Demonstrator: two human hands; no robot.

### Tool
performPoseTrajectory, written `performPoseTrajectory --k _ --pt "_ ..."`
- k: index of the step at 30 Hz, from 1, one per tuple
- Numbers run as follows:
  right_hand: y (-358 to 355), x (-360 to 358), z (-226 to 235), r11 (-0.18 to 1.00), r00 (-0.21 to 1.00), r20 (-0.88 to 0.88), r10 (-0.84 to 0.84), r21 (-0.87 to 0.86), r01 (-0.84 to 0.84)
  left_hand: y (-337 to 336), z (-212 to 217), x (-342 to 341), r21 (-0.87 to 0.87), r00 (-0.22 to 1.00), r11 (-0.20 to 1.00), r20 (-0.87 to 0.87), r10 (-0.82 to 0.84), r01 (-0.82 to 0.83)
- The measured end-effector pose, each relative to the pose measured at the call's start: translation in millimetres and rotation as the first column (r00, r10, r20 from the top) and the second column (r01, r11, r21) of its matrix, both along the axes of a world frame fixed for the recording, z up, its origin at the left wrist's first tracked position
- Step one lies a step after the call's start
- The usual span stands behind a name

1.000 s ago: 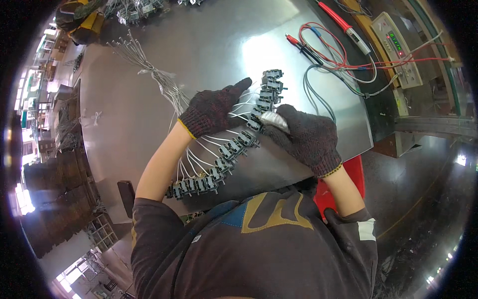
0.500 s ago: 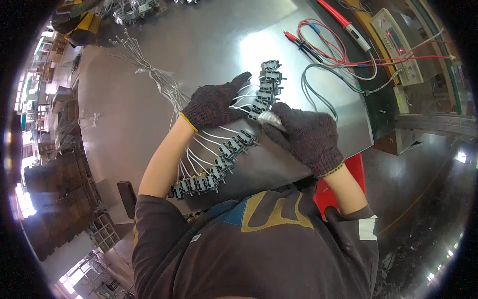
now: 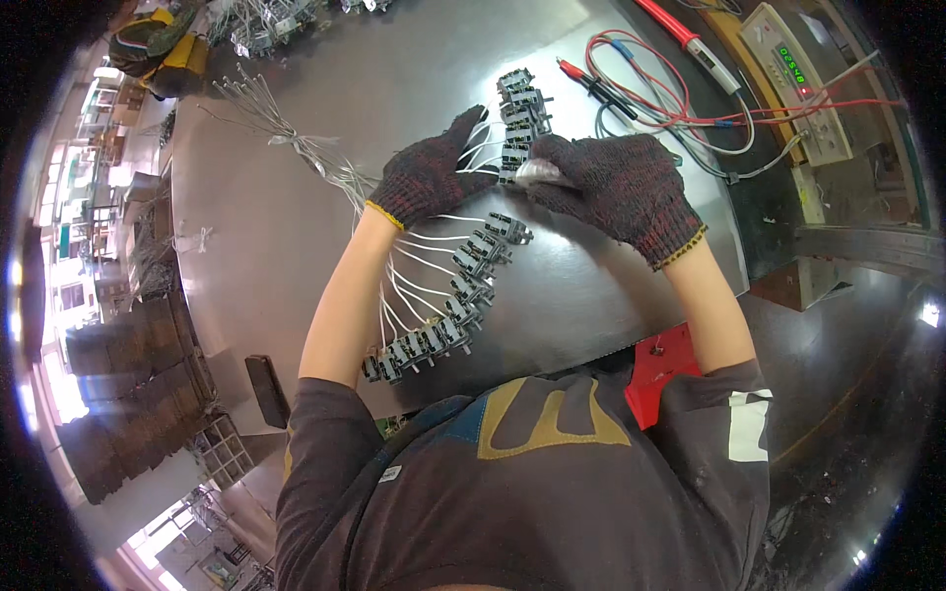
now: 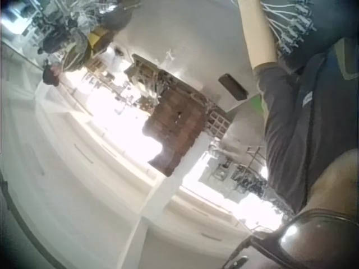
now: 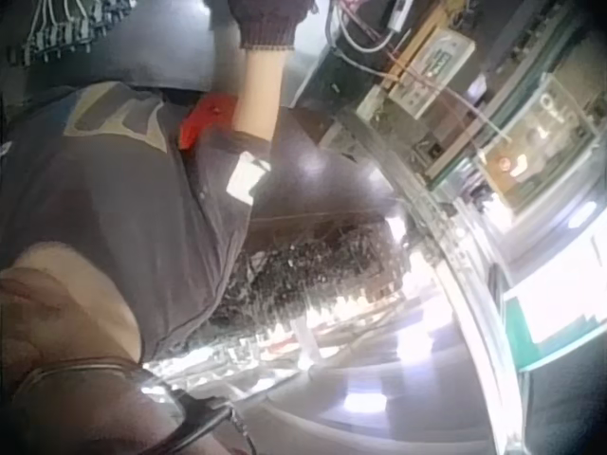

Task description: Testing multiple electronic components arranged on a workbench using a specialized probe.

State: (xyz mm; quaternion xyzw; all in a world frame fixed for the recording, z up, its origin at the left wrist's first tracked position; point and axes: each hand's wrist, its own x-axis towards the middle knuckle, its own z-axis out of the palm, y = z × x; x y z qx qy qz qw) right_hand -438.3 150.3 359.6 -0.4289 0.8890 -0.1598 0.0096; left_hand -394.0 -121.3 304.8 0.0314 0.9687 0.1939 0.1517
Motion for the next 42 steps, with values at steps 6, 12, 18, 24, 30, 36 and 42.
performPoseTrajectory --k 6,12,18,24,30,36,42 --pt "2 21 -2 0.989 0.995 0.030 -0.099 -0.109 0.102 1 12 14 -0.062 0.991 0.997 -0.133 0.026 -0.034" --pt "-2 58 5 0.986 0.974 0.179 -0.138 -0.072 0.153 -11 46 69 0.083 0.890 0.967 -0.418 -0.185 0.240" --pt "-13 66 5 0.985 0.983 0.065 -0.174 0.033 0.172 -23 48 117 0.087 0.875 0.922 -0.360 -0.324 0.378" --pt "-18 60 12 0.984 0.995 -0.022 -0.094 0.152 0.096 -31 40 119 0.107 0.896 0.932 -0.333 -0.295 0.347" --pt "-21 49 18 0.991 0.999 0.028 -0.037 0.130 0.033 -21 27 105 -0.054 0.835 0.915 -0.389 -0.388 0.400" --pt "-19 44 18 0.984 1.000 -0.012 -0.001 0.181 0.004 -1 24 98 -0.092 0.870 0.912 -0.275 -0.409 0.400" --pt "-11 37 8 0.978 0.992 -0.059 0.114 0.181 -0.102 3 37 87 -0.020 0.959 0.959 0.023 -0.282 0.283"
